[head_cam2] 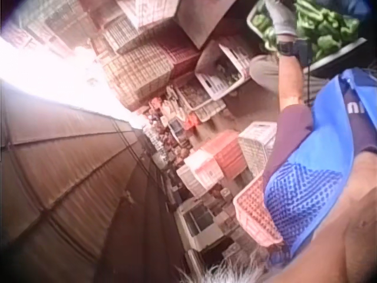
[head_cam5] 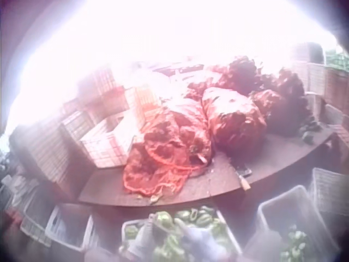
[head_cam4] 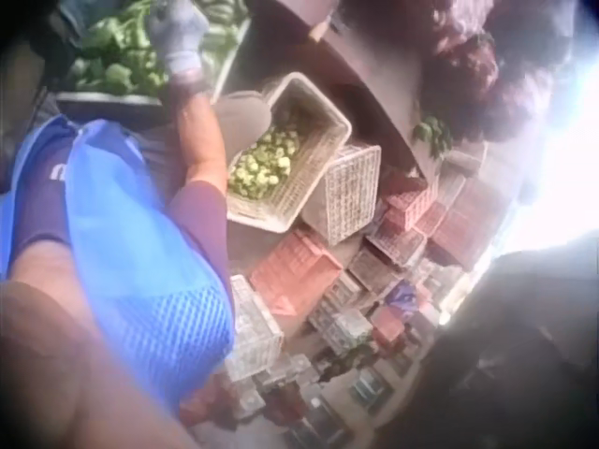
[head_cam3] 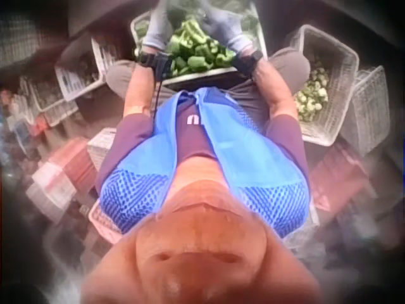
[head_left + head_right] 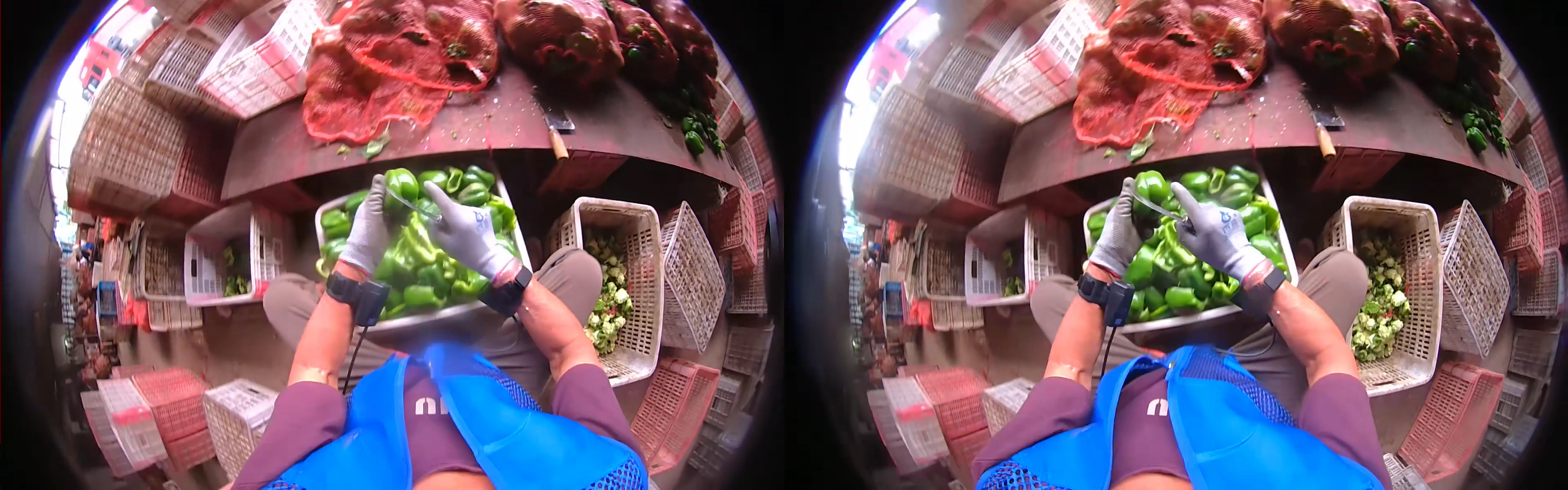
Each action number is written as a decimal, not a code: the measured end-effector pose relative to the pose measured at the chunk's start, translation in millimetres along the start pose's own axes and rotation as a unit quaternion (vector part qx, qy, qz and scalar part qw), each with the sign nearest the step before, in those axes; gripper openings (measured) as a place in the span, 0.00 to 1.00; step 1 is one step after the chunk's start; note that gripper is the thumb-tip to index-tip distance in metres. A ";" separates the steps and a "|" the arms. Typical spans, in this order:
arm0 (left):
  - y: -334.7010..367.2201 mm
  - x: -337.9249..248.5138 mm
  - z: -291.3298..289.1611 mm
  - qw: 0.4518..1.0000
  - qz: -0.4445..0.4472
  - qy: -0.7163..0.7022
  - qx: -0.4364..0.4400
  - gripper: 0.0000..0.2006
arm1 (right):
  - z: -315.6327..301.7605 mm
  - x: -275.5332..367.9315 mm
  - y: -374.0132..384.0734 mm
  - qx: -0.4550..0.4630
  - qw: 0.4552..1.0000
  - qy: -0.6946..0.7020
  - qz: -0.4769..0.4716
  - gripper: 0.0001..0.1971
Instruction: Sorting, trimming, and cleaning green bell peppers into crates and bags.
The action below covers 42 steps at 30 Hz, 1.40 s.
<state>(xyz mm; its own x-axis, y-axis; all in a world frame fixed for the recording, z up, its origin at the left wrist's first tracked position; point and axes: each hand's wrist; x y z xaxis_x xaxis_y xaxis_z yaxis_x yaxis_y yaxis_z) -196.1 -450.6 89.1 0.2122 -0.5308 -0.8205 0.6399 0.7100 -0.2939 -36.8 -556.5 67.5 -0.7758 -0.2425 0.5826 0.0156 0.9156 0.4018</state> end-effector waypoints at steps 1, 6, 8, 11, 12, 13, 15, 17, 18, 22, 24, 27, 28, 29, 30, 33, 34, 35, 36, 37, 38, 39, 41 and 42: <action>-13.8 7.1 -4.9 1.000 -0.002 -0.010 -0.002 0.20 | 8.9 7.2 -8.3 0.027 0.999 -0.006 0.020 0.35; -70.6 27.3 0.3 0.988 -0.098 -0.110 -0.048 0.22 | 39.3 24.4 -47.0 0.116 0.991 -0.019 0.060 0.39; -75.4 48.2 -23.5 0.989 -0.095 -0.108 -0.021 0.23 | 41.6 36.9 -56.1 0.149 0.985 -0.008 0.081 0.40; -85.4 61.3 -28.2 0.980 -0.100 -0.171 -0.020 0.21 | 54.1 41.2 -67.6 0.112 0.991 -0.023 0.065 0.40; -88.9 65.4 -29.4 0.979 -0.102 -0.174 -0.020 0.21 | 56.9 46.5 -68.7 0.104 0.991 -0.028 0.075 0.40; -92.9 66.3 -28.0 0.976 -0.086 -0.198 -0.019 0.21 | 57.5 51.8 -69.9 0.094 0.992 -0.042 0.069 0.40; -94.9 73.2 -40.8 0.974 -0.083 -0.211 -0.015 0.20 | 62.8 54.0 -70.4 0.125 0.987 -0.054 0.083 0.40; -95.9 80.4 -42.7 0.974 -0.086 -0.205 -0.029 0.21 | 74.2 48.7 -75.7 0.146 0.983 -0.068 0.091 0.42; -96.0 83.3 -44.0 0.976 -0.085 -0.198 -0.043 0.22 | 80.4 43.2 -78.5 0.147 0.982 -0.067 0.094 0.42; -112.1 89.1 -40.7 0.962 -0.141 -0.234 -0.011 0.22 | 89.4 19.8 -87.1 0.082 0.993 -0.090 0.005 0.42; -118.3 84.8 -35.2 0.956 -0.153 -0.249 -0.021 0.21 | 89.0 20.3 -89.0 0.122 0.990 -0.070 0.016 0.42; -119.6 84.0 -32.2 0.981 -0.100 -0.167 -0.025 0.19 | 86.2 30.3 -83.9 0.209 0.972 -0.026 0.101 0.40; -118.5 88.0 -37.8 0.980 -0.102 -0.167 -0.025 0.19 | 82.6 37.0 -80.5 0.271 0.948 -0.006 0.164 0.39; -117.6 92.4 -43.2 0.982 -0.100 -0.158 -0.029 0.18 | 78.1 43.7 -80.2 0.283 0.941 0.016 0.186 0.35; -116.5 97.1 -49.4 0.984 -0.097 -0.149 -0.032 0.18 | 89.4 36.2 -85.6 0.283 0.940 0.017 0.188 0.35; -118.1 96.7 -45.4 0.986 -0.099 -0.137 -0.001 0.18 | 96.9 32.2 -96.7 0.235 0.857 0.331 0.317 0.25; -122.7 94.6 -41.6 0.984 -0.092 -0.152 0.013 0.18 | 92.3 33.0 -97.0 0.236 0.856 0.333 0.318 0.25; -122.1 97.4 -51.0 0.983 -0.085 -0.153 0.055 0.19 | 87.0 28.8 -97.6 0.264 0.789 0.402 0.382 0.21; -119.5 96.7 -59.2 0.984 -0.088 -0.127 0.086 0.20 | 82.9 21.9 -98.1 0.287 0.712 0.464 0.441 0.18; -117.6 97.8 -64.0 0.989 -0.077 -0.078 0.097 0.21 | 77.4 11.0 -93.7 0.339 0.678 0.492 0.428 0.12; -116.0 99.2 -68.3 0.991 -0.066 -0.029 0.109 0.21 | 78.3 10.4 -97.1 0.339 0.678 0.493 0.428 0.12; -113.7 100.2 -72.4 0.991 -0.066 -0.028 0.109 0.21 | 79.1 11.0 -102.0 0.318 0.695 0.510 0.395 0.11; -112.4 97.9 -72.1 0.979 -0.086 -0.135 0.125 0.23 | 83.9 14.2 -101.0 0.255 0.687 0.535 0.420 0.11; -114.0 97.6 -71.5 0.979 -0.088 -0.134 0.126 0.23 | 83.7 15.5 -103.4 0.252 0.687 0.536 0.421 0.11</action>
<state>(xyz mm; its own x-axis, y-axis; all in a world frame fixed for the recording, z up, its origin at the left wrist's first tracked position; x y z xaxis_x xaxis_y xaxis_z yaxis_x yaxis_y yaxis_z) -301.2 -550.3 7.4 0.2456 -0.7612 -0.6002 0.8392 0.4769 -0.2614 -103.2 -628.1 -24.1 0.2886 0.5926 0.7521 -0.2563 0.8046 -0.5356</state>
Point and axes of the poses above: each hand's wrist, its own y-axis towards the middle knuckle, its own z-axis out of the palm, x = y × z, and after that the axes turned 9 degrees about x, right-handed
